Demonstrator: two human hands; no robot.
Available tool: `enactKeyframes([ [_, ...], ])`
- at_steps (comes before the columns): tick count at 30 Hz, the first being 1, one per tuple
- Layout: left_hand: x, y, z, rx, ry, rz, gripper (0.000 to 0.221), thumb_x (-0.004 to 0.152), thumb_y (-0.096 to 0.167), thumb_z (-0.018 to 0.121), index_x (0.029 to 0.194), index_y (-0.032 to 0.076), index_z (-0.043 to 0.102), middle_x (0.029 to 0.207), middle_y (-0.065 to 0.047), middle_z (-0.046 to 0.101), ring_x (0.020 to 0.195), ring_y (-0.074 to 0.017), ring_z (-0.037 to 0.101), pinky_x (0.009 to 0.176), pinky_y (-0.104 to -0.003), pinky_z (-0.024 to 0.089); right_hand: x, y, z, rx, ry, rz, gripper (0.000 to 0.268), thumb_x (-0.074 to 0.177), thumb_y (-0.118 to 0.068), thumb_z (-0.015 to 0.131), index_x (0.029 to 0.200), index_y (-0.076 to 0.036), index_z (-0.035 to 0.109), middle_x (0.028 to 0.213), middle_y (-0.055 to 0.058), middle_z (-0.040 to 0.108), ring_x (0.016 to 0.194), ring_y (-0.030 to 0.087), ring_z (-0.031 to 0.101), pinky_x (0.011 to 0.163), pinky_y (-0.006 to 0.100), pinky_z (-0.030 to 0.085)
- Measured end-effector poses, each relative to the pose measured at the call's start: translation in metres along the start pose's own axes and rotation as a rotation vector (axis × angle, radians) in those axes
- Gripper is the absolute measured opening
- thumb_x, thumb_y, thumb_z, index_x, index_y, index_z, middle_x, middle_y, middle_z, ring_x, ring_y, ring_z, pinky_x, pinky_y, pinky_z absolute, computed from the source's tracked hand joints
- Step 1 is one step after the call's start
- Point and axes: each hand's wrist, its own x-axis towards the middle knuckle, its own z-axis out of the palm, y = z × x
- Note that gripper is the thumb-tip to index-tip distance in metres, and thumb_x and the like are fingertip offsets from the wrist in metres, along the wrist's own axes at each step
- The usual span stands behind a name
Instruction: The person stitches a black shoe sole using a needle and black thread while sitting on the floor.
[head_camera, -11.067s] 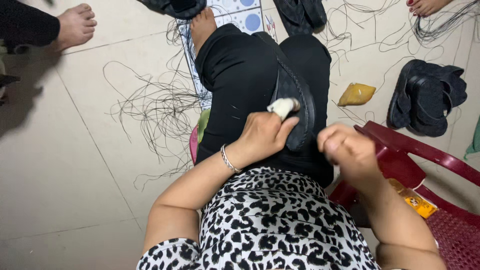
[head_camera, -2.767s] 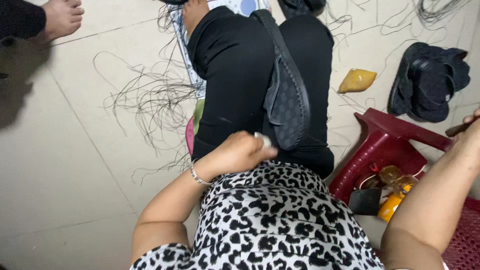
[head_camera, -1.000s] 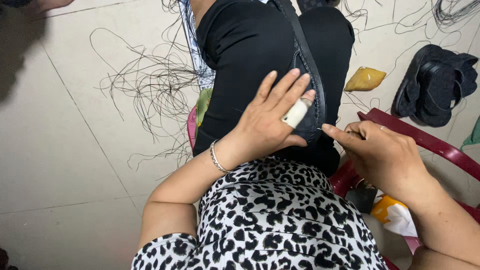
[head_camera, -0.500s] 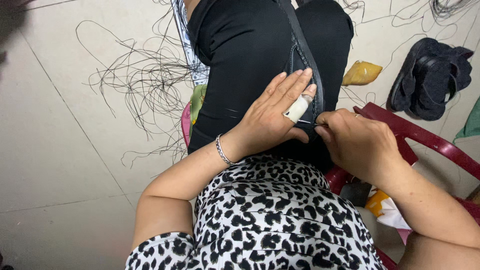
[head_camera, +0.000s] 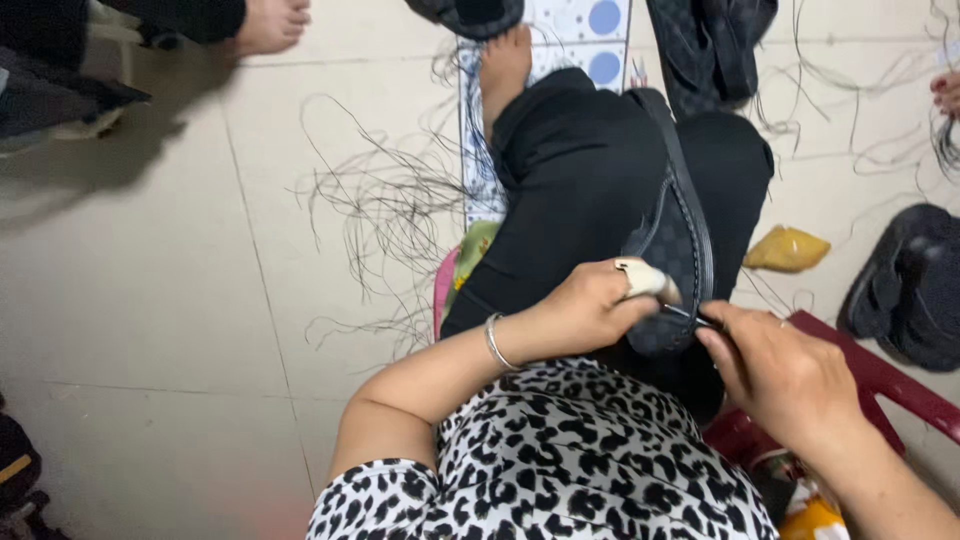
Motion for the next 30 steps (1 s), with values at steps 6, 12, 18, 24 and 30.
enactKeyframes([
  [6,0.008,-0.005,0.016,0.831,0.060,0.220,0.023,0.100,0.012,0.056,0.107,-0.010,0.058,0.078,-0.027,0.062,0.064,-0.0472,0.060,0.060,-0.056,0.050,-0.032,0.033,-0.008,-0.154,-0.074,-0.007,0.045,0.094,-0.029,0.067,0.139,-0.032,0.061,0.089,-0.008,0.068,0.072,0.013,0.070,0.050,0.036,0.055],
  [12,0.010,0.003,-0.008,0.802,0.336,0.305,0.040,0.104,0.013,0.056,0.143,0.006,0.052,0.137,-0.019,0.066,0.114,-0.0377,0.071,0.104,-0.040,0.054,-0.064,0.081,0.008,0.629,-0.083,0.286,0.055,0.083,-0.014,0.066,0.138,-0.008,0.064,0.142,0.009,0.068,0.130,0.018,0.065,0.115,0.030,0.044],
  [18,0.012,0.009,0.022,0.796,0.165,-0.099,0.055,0.099,0.033,0.047,0.148,0.008,0.047,0.076,-0.018,0.070,0.079,-0.0456,0.069,0.070,-0.053,0.051,-0.025,0.027,0.066,1.352,0.156,0.422,0.030,0.100,-0.012,0.059,0.086,0.011,0.072,0.109,0.019,0.066,0.050,0.021,0.055,0.040,0.026,0.041],
  [24,0.007,-0.002,0.009,0.653,0.449,0.068,0.035,0.095,0.021,0.049,0.124,0.012,0.066,0.063,0.000,0.051,0.060,-0.0215,0.058,0.072,-0.036,0.048,-0.052,0.059,0.132,1.432,-0.035,0.097,0.027,0.096,-0.009,0.059,0.071,0.001,0.066,0.091,0.016,0.070,0.039,0.014,0.056,0.037,0.025,0.045],
  [30,0.001,0.017,0.017,-0.196,0.332,-0.023,0.031,0.091,0.022,0.076,0.118,0.014,0.065,0.070,0.017,0.054,0.070,0.0064,0.046,0.072,-0.013,0.043,-0.007,-0.008,0.093,0.857,0.198,0.310,0.040,0.088,-0.012,0.066,0.120,-0.029,0.083,0.070,-0.004,0.082,0.062,0.004,0.067,0.072,0.015,0.049],
])
